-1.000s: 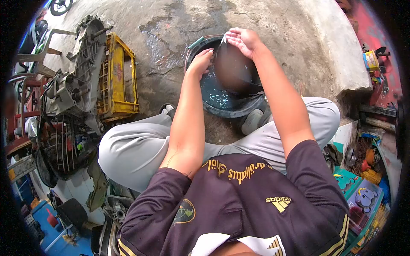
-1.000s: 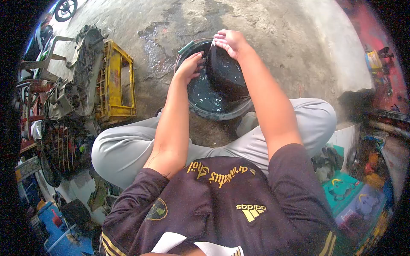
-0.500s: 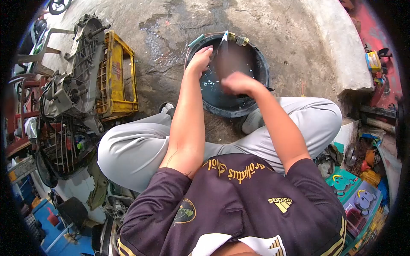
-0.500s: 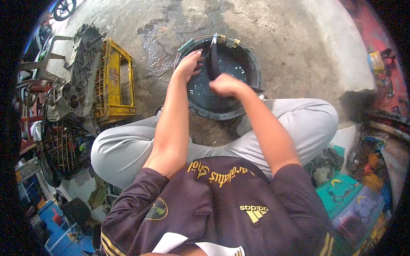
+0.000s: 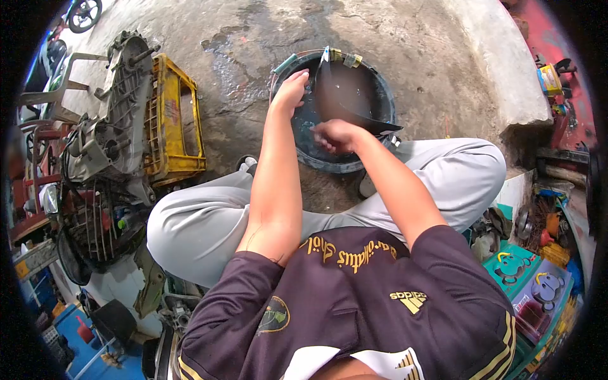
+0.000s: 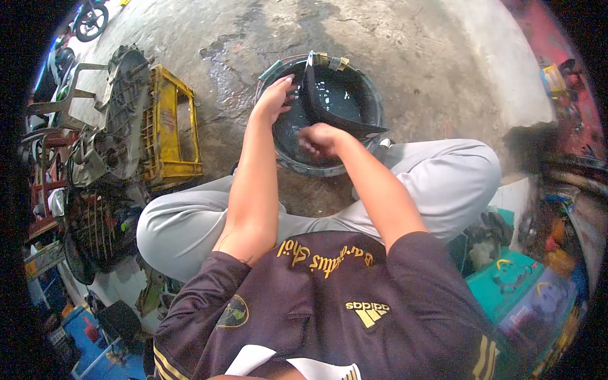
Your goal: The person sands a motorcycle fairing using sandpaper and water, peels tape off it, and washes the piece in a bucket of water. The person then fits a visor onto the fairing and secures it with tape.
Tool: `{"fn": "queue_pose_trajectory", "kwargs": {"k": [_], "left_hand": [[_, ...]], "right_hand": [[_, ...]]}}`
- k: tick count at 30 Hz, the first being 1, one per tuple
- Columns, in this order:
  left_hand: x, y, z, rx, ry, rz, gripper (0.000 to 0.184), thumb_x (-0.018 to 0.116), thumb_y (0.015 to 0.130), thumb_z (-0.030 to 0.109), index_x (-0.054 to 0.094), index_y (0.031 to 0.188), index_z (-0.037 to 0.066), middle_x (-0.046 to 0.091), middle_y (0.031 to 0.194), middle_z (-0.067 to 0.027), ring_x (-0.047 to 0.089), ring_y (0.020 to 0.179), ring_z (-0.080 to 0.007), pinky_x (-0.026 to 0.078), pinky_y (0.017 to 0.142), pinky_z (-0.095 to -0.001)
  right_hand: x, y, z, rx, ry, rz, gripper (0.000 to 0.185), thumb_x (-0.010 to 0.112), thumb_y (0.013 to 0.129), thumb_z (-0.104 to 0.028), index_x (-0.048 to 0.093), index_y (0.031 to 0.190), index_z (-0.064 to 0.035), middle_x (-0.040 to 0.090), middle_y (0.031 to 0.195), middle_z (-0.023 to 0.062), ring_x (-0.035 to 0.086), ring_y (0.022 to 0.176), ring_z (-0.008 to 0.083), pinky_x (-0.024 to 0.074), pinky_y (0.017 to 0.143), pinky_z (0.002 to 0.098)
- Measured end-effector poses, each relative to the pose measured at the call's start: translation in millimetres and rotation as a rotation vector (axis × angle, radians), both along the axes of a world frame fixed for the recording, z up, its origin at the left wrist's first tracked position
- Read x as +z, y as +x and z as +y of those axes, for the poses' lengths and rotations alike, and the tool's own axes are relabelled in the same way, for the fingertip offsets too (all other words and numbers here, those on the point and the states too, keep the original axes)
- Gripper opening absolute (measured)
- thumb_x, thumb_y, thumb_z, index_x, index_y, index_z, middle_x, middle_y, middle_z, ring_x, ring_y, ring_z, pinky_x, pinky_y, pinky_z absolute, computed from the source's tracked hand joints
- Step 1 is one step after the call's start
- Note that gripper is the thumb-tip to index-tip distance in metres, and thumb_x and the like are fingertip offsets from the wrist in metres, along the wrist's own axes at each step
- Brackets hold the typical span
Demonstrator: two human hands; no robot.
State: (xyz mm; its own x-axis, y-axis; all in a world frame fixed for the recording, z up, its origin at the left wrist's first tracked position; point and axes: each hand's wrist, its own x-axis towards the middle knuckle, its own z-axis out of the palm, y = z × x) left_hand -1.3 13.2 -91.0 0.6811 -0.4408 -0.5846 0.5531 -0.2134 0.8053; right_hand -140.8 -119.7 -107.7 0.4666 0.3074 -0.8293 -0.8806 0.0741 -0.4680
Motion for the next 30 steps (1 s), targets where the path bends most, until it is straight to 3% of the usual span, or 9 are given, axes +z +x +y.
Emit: {"fn": "queue_pose_trajectory", "kwargs": {"k": [7, 11, 13, 17, 21, 23, 25, 27, 30], "left_hand": [[-6.0, 0.1, -5.3, -0.041, -0.037, 0.008, 0.051, 0.050, 0.105, 0.045, 0.051, 0.152, 0.025, 0.057, 0.147, -0.0044, 0.055, 0.125, -0.0252, 0.044, 0.099, -0.0472], [7.4, -6.8, -6.7, -0.147, 0.014, -0.006, 0.047, 0.048, 0.106, 0.044, 0.053, 0.151, 0.030, 0.058, 0.142, -0.0011, 0.054, 0.112, -0.0206, 0.046, 0.094, -0.0446], [14.0, -9.8, -4.3, -0.199, 0.011, 0.003, 0.045, 0.047, 0.107, 0.043, 0.055, 0.150, 0.031, 0.059, 0.138, 0.0008, 0.054, 0.110, -0.0197, 0.046, 0.093, -0.0445], [7.9, -9.2, -1.5, -0.193, -0.001, 0.034, 0.045, 0.046, 0.108, 0.043, 0.055, 0.150, 0.031, 0.058, 0.141, 0.0003, 0.053, 0.117, -0.0219, 0.045, 0.097, -0.0464], [9.7, -10.2, 0.4, -0.183, 0.021, 0.014, 0.045, 0.046, 0.108, 0.043, 0.053, 0.151, 0.030, 0.056, 0.145, -0.0007, 0.053, 0.122, -0.0235, 0.043, 0.100, -0.0476], [7.1, -9.1, 0.2, -0.161, 0.008, 0.008, 0.047, 0.046, 0.108, 0.042, 0.051, 0.153, 0.030, 0.054, 0.150, -0.0028, 0.052, 0.125, -0.0254, 0.042, 0.102, -0.0487], [14.4, -8.2, 3.0, -0.156, 0.002, 0.013, 0.047, 0.044, 0.109, 0.042, 0.050, 0.153, 0.030, 0.049, 0.156, -0.0055, 0.049, 0.132, -0.0290, 0.039, 0.107, -0.0516], [17.7, -6.7, 4.9, -0.153, -0.004, 0.019, 0.047, 0.043, 0.110, 0.042, 0.048, 0.154, 0.030, 0.044, 0.161, -0.0082, 0.045, 0.138, -0.0326, 0.035, 0.113, -0.0544], [12.4, -5.3, 4.5, -0.133, -0.001, 0.004, 0.047, 0.043, 0.110, 0.042, 0.048, 0.155, 0.030, 0.046, 0.159, -0.0084, 0.047, 0.135, -0.0313, 0.035, 0.113, -0.0540]], "right_hand": [[91.5, 31.6, -33.3, -0.151, -0.184, -0.313, 0.035, 0.055, 0.107, -0.030, 0.070, 0.088, -0.0047, 0.071, 0.075, 0.0067, 0.070, 0.065, 0.0189, 0.0571, 0.059, 0.0319], [101.8, 54.5, -34.7, -0.389, -0.227, -0.398, 0.035, 0.054, 0.106, -0.027, 0.072, 0.098, 0.0018, 0.075, 0.091, 0.0141, 0.074, 0.082, 0.0236, 0.0610, 0.073, 0.0347], [105.4, 60.6, -34.1, -0.269, -0.543, -0.393, 0.032, 0.055, 0.107, -0.023, 0.071, 0.111, 0.0039, 0.074, 0.105, 0.0156, 0.073, 0.095, 0.0251, 0.0594, 0.087, 0.0384], [109.2, 51.2, -44.4, 0.038, -0.697, -0.322, 0.032, 0.054, 0.106, -0.021, 0.073, 0.105, 0.0047, 0.076, 0.098, 0.0140, 0.072, 0.083, 0.0217, 0.0584, 0.076, 0.0356], [107.5, 37.8, -57.0, 0.298, -0.822, -0.336, 0.033, 0.059, 0.103, -0.022, 0.072, 0.084, 0.0011, 0.072, 0.076, 0.0111, 0.068, 0.061, 0.0212, 0.0569, 0.057, 0.0344], [97.0, 24.5, -54.4, 0.268, -0.638, -0.269, 0.032, 0.061, 0.097, -0.019, 0.072, 0.077, 0.0028, 0.071, 0.073, 0.0147, 0.070, 0.062, 0.0247, 0.0556, 0.056, 0.0378], [73.4, 11.6, -44.1, 0.532, -0.740, -0.214, 0.022, 0.063, 0.085, -0.014, 0.074, 0.077, 0.0026, 0.072, 0.077, 0.0179, 0.071, 0.063, 0.0277, 0.0548, 0.057, 0.0426], [45.6, -2.7, -28.5, 0.884, -0.952, -0.480, 0.020, 0.063, 0.072, -0.011, 0.077, 0.080, 0.0009, 0.074, 0.081, 0.0203, 0.071, 0.067, 0.0290, 0.0545, 0.060, 0.0468], [-76.5, -6.9, -27.1, 1.538, -0.812, -0.683, 0.019, 0.067, 0.069, -0.011, 0.079, 0.082, -0.0034, 0.075, 0.085, 0.0208, 0.072, 0.075, 0.0295, 0.0554, 0.065, 0.0462]]}}
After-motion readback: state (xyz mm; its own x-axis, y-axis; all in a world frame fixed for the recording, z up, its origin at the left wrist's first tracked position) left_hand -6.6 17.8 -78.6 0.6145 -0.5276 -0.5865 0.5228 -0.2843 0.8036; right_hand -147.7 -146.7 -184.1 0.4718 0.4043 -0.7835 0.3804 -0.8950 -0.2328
